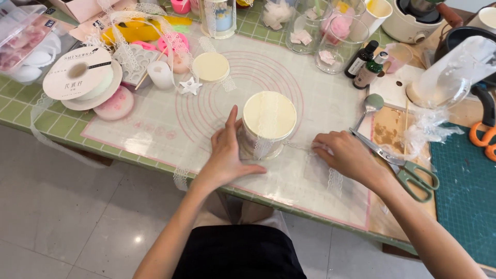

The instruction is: Decorating a transparent candle container with lace ribbon and a lid.

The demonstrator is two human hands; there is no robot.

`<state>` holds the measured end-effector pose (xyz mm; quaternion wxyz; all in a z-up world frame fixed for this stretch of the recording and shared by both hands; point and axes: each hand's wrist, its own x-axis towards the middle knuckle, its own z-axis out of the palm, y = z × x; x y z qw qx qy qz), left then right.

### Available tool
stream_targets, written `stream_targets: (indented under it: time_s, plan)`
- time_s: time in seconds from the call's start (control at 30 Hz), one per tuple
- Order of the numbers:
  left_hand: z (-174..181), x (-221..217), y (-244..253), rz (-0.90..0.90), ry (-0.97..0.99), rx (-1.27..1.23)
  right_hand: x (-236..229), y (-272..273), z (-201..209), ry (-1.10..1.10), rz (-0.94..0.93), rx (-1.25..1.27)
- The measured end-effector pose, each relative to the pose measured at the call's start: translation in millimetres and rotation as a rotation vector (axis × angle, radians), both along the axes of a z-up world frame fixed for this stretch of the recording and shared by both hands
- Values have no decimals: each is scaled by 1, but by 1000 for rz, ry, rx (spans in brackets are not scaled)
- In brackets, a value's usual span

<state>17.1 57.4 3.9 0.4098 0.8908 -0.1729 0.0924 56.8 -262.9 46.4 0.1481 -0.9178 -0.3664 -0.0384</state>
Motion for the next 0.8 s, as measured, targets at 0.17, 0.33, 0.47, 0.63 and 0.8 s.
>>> stream_targets:
  time_s: [0.17, 0.33, 0.47, 0.63, 0.8]
  plan:
    - [-11, 9, -20, 121, 13, -23, -2, -3, 10, 498, -286, 191]
    - [-19, 8, -23, 138, -79, -33, 1, -8, 6, 569, -409, 101]
    - [-22, 7, -24, 158, -106, -44, 7, -20, -6, 617, -442, 63]
    - [-19, 7, -24, 175, -98, -37, -3, 4, 9, 544, -387, 44]
    - [-17, 4, -25, 175, -96, -49, -9, 28, 14, 337, -387, 35]
